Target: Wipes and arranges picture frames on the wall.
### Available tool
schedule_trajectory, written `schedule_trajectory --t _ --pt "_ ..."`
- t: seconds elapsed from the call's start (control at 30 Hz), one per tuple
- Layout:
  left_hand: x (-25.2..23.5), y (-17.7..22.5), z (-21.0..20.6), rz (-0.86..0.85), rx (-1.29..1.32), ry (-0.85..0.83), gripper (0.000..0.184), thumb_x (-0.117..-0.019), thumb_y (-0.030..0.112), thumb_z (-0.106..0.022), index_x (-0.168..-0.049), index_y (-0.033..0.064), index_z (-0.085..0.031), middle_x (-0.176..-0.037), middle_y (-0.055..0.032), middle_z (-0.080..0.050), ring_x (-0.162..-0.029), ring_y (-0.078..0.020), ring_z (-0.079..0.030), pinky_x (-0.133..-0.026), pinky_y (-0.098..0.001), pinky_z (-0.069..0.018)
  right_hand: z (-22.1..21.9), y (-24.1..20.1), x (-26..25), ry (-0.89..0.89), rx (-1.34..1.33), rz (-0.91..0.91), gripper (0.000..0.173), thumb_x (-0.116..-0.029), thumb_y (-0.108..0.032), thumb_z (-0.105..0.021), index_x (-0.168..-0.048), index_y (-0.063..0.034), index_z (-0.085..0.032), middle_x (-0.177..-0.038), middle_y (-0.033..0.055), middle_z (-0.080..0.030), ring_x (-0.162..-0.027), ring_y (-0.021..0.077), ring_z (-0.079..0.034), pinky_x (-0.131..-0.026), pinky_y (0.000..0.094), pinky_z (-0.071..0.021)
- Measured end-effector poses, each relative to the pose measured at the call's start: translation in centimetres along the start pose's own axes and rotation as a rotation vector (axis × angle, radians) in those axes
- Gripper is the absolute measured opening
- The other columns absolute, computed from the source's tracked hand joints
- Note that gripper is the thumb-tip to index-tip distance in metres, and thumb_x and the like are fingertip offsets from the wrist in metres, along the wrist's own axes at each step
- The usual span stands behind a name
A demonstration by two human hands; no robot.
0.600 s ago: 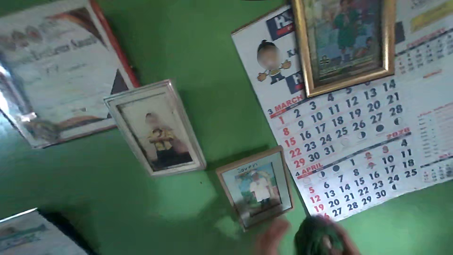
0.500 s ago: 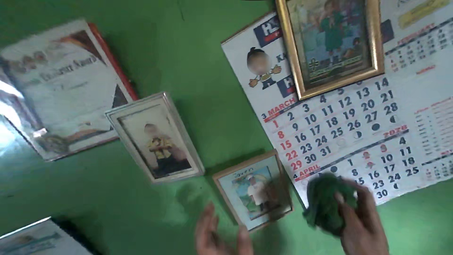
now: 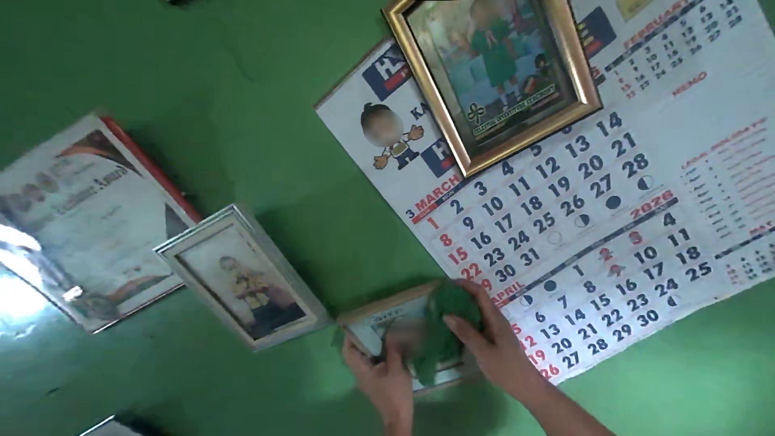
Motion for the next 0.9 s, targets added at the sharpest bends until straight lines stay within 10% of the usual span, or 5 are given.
schedule_trajectory --t 0.3,0.53,0.67,0.77,0.9 --pt "-0.6 -0.6 0.1 0.04 -0.023 -0.002 0.066 -0.0942 0.01 -0.062 -0.145 -0.0138 -0.026 -0.111 -0.0121 -0.06 -0.091 0.0008 -0.065 -0.078 -0.0157 -0.0557 3.1 8.3 9.0 -0.264 0.233 -0.263 0.05 -0.1009 -0.013 -0.059 -0.147 0.003 -0.046 -0.13 0.0241 -0.064 -0.115 0.0308 -0.067 -0.101 0.0472 -0.053" --pt "-0.5 -0.2 0.1 0.026 -0.1 0.004 0.068 -0.0954 0.013 -0.059 -0.147 -0.0143 -0.024 -0.12 -0.0164 -0.057 -0.098 0.0021 -0.061 -0.083 -0.0137 -0.0521 3.9 3.1 6.7 0.208 0.233 0.128 0.048 -0.1009 -0.018 -0.06 -0.14 0.0071 -0.052 -0.134 0.021 -0.063 -0.121 0.0164 -0.064 -0.103 0.0299 -0.0528" --pt "-0.6 0.0 0.1 0.043 -0.135 0.012 0.066 -0.0959 0.011 -0.058 -0.148 -0.0136 -0.026 -0.117 -0.0177 -0.058 -0.095 -0.0004 -0.063 -0.081 -0.0154 -0.053 -0.1 5.9 7.9 0.216 0.349 0.229 0.041 -0.0966 -0.013 -0.063 -0.131 0.0086 -0.061 -0.131 0.0272 -0.063 -0.124 0.0333 -0.063 -0.106 0.0396 -0.0514" --pt "-0.5 0.0 0.2 0.068 -0.114 0.011 0.074 -0.0932 0.014 -0.062 -0.151 -0.0113 -0.024 -0.125 -0.0211 -0.056 -0.098 -0.0028 -0.063 -0.082 -0.0174 -0.0533 1.1 8.4 11.9 0.162 0.334 -0.017 0.04 -0.0928 -0.001 -0.065 -0.129 0.0158 -0.058 -0.124 0.0335 -0.063 -0.114 0.0419 -0.066 -0.099 0.0489 -0.0543" --pt "-0.2 -0.2 0.2 0.045 -0.102 0.041 0.083 -0.0893 0.018 -0.068 -0.152 -0.0128 -0.023 -0.135 -0.0278 -0.053 -0.107 -0.0073 -0.062 -0.089 -0.021 -0.0527 4.5 4.7 10.7 0.241 0.283 0.071 0.045 -0.0985 -0.008 -0.06 -0.133 0.0195 -0.05 -0.129 0.0321 -0.061 -0.117 0.0225 -0.065 -0.103 0.0332 -0.0511"
Point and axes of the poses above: each hand's wrist, its own x-axis away from the middle knuckle, its own z-axis out of the back of the hand, y = z × x, the point moved 6 cm from there along -x, towards the middle knuckle
